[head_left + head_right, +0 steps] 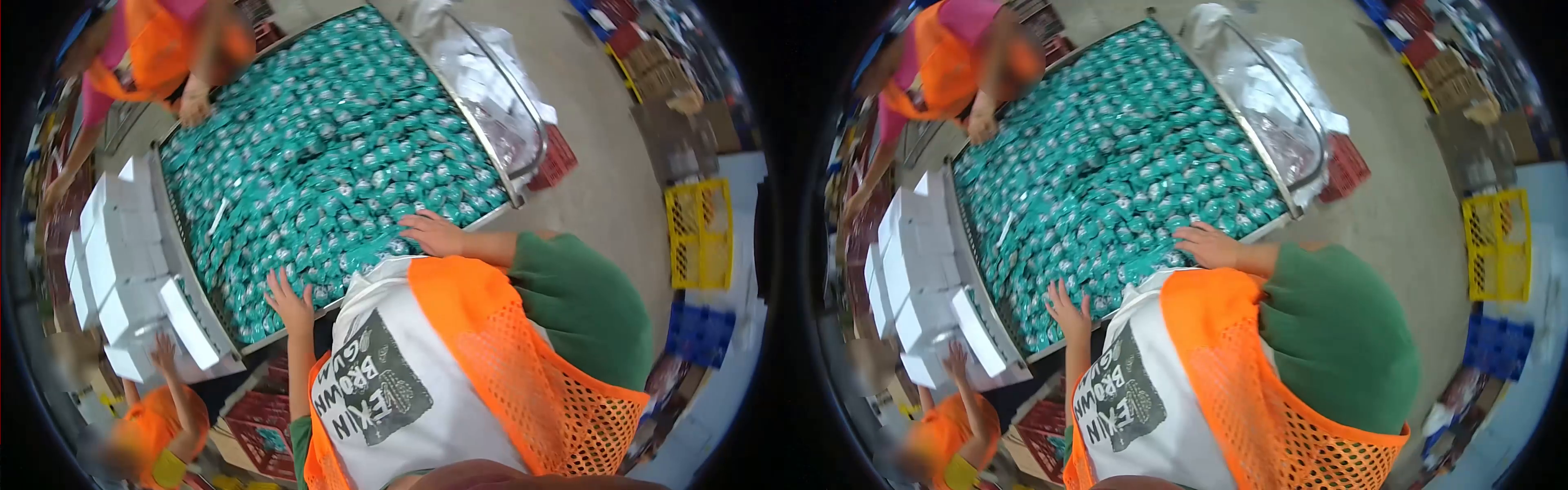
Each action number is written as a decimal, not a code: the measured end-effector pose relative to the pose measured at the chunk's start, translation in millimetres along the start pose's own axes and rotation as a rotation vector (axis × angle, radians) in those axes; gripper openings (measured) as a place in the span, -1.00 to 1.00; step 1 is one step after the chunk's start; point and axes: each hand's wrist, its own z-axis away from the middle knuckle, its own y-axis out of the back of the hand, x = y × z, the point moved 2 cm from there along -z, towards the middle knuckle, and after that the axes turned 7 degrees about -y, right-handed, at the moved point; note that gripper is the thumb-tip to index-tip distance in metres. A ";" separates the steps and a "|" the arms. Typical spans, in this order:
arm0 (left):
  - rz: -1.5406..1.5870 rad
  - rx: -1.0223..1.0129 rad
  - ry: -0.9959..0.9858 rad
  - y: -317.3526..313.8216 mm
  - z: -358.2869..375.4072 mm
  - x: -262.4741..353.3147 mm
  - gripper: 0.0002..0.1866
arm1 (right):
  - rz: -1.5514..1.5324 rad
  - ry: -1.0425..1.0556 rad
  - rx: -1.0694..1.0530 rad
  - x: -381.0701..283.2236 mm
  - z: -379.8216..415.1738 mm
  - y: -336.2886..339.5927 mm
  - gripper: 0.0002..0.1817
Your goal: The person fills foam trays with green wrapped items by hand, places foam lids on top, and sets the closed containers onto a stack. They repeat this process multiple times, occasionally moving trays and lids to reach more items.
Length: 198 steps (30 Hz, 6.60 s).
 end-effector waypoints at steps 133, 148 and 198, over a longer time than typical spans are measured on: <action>0.192 0.318 0.190 -10.2 32.9 -15.2 -0.90 | 0.007 -0.042 -0.334 101.0 -8.8 -82.5 -0.63; 0.197 0.305 0.190 -14.5 34.4 -17.9 -0.89 | 0.263 0.112 -0.305 139.5 6.5 -110.0 -0.60; 0.448 0.176 0.259 -16.1 22.9 -11.2 -0.82 | -0.584 -0.241 0.154 -31.6 -159.6 11.5 -0.41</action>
